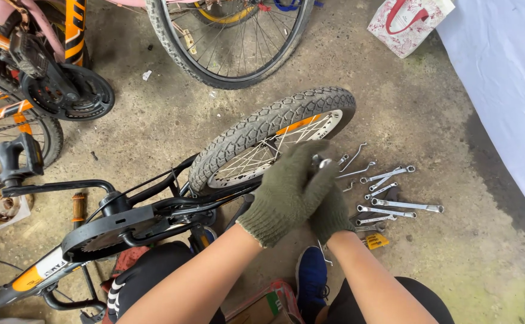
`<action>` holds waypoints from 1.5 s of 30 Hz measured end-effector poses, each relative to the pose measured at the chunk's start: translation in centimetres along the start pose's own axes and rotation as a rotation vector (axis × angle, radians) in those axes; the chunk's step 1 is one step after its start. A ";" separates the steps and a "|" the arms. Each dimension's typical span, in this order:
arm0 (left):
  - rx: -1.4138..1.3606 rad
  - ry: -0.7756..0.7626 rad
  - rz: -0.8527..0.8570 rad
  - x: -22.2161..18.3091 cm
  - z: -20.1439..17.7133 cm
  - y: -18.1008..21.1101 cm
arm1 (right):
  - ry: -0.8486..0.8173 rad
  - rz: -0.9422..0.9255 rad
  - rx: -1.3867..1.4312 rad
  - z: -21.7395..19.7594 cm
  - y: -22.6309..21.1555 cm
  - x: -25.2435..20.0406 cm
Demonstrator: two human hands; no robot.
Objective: Tightening and loosening nuts on a bicycle wheel axle using various wrenches
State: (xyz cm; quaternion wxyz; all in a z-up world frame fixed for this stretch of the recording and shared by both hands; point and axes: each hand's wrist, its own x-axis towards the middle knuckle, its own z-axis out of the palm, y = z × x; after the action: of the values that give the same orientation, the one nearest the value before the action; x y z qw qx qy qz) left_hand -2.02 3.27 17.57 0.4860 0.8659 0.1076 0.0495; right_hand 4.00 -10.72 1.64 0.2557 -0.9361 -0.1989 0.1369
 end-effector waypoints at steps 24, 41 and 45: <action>0.740 -0.359 0.032 -2.2 -5.7 -4.8 | -0.178 -0.152 -0.098 -1.6 -4.7 -0.8; 0.898 -0.556 -0.030 -1.5 1.4 -15.5 | -0.520 0.035 -0.253 -9.1 -7.4 -1.8; 0.914 -0.566 -0.024 -0.8 3.8 -18.1 | -0.536 0.035 -0.239 -5.7 -4.2 -0.7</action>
State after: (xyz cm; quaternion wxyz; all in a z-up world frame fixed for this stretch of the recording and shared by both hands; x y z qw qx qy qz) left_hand -4.56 9.08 0.18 0.0699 0.9674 -0.0072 -0.2434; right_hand 4.17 -10.11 8.69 0.0798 -0.8932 -0.2580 0.3594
